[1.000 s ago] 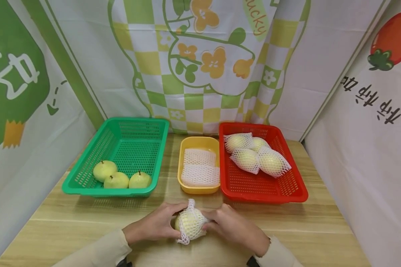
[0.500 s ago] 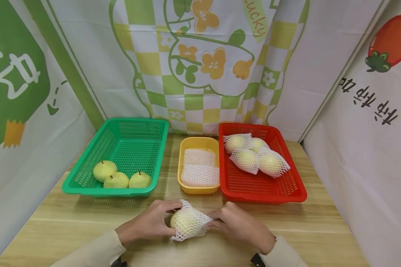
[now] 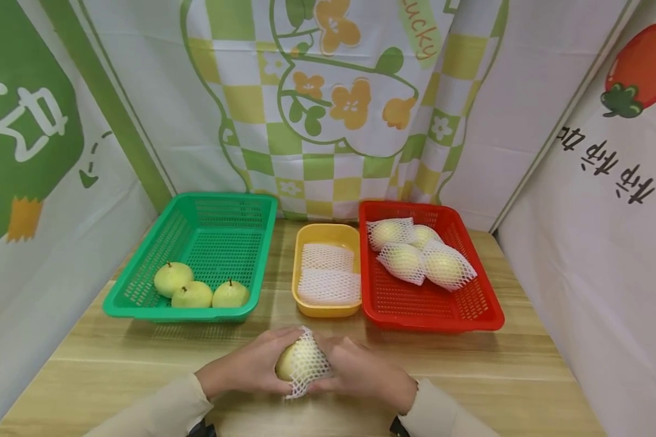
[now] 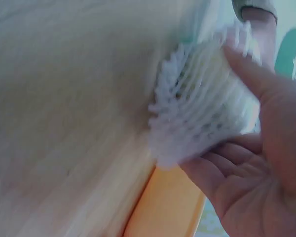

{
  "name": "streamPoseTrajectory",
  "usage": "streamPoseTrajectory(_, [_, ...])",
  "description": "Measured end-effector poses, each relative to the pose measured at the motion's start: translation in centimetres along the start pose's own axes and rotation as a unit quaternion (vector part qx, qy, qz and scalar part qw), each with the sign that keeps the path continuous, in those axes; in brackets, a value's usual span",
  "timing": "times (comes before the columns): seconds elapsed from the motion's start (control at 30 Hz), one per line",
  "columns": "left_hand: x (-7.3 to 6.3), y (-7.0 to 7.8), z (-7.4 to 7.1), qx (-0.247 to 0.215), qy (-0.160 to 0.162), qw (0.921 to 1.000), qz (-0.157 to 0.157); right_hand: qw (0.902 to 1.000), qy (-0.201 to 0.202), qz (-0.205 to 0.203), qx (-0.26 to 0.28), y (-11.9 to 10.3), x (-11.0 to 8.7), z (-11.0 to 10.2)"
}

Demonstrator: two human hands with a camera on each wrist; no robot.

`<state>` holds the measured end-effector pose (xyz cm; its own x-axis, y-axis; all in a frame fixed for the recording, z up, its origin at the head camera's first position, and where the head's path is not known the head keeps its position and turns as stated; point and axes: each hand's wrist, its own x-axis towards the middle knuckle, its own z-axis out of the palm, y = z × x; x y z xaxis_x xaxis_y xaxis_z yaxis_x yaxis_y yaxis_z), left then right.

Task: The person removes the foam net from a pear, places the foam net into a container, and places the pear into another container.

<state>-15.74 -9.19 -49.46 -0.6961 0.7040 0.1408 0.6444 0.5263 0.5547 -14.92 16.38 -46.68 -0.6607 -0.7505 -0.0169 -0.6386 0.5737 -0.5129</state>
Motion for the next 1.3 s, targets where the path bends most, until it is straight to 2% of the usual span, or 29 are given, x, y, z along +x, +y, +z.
streamPoseTrajectory(0.07, [0.0, 0.1, 0.0, 0.002, 0.008, 1.0, -0.002, 1.0, 0.005, 0.002, 0.002, -0.2, 0.4, 0.2])
streamPoseTrajectory(0.17, [-0.2, 0.0, -0.2, -0.019, 0.02, 0.9996, -0.006, 0.9998, 0.015, 0.005, 0.007, -0.4, 0.5, 0.2])
streamPoseTrajectory(0.4, [-1.3, -0.6, -1.2, -0.063, 0.044, 0.9967, -0.027, 0.9986, 0.037, -0.036, 0.01, -0.5, 0.4, -0.5])
streamPoseTrajectory(0.5, [-1.8, -0.8, -1.7, -0.06, 0.056, 0.9962, -0.029, 0.998, 0.048, -0.041, 0.001, -0.5, 0.1, -1.0])
streamPoseTrajectory(0.67, [-2.5, -1.2, -2.4, -0.045, 0.057, 0.9965, -0.042, 0.9985, 0.047, -0.024, -0.015, -0.7, -0.5, -2.4])
streamPoseTrajectory(0.8, [-3.0, -1.6, -2.6, -0.034, 0.053, 0.9966, -0.053, 0.9983, 0.039, -0.016, -0.039, -0.9, -1.0, -4.2])
streamPoseTrajectory(1.03, [-3.4, -1.9, -2.4, -0.014, 0.044, 0.997, -0.062, 0.9986, 0.025, -0.026, -0.04, -2.2, -1.3, -9.1])
streamPoseTrajectory(1.17, [-3.4, -2.0, -2.1, -0.007, 0.037, 0.9974, -0.062, 0.9971, 0.044, -0.013, -0.061, -2.7, -0.6, -12.1])
streamPoseTrajectory(1.3, [-3.3, -2.1, -1.9, -0.01, 0.029, 0.9974, -0.065, 0.9912, 0.09, 0.006, -0.097, -2.5, 0.9, -14.6])
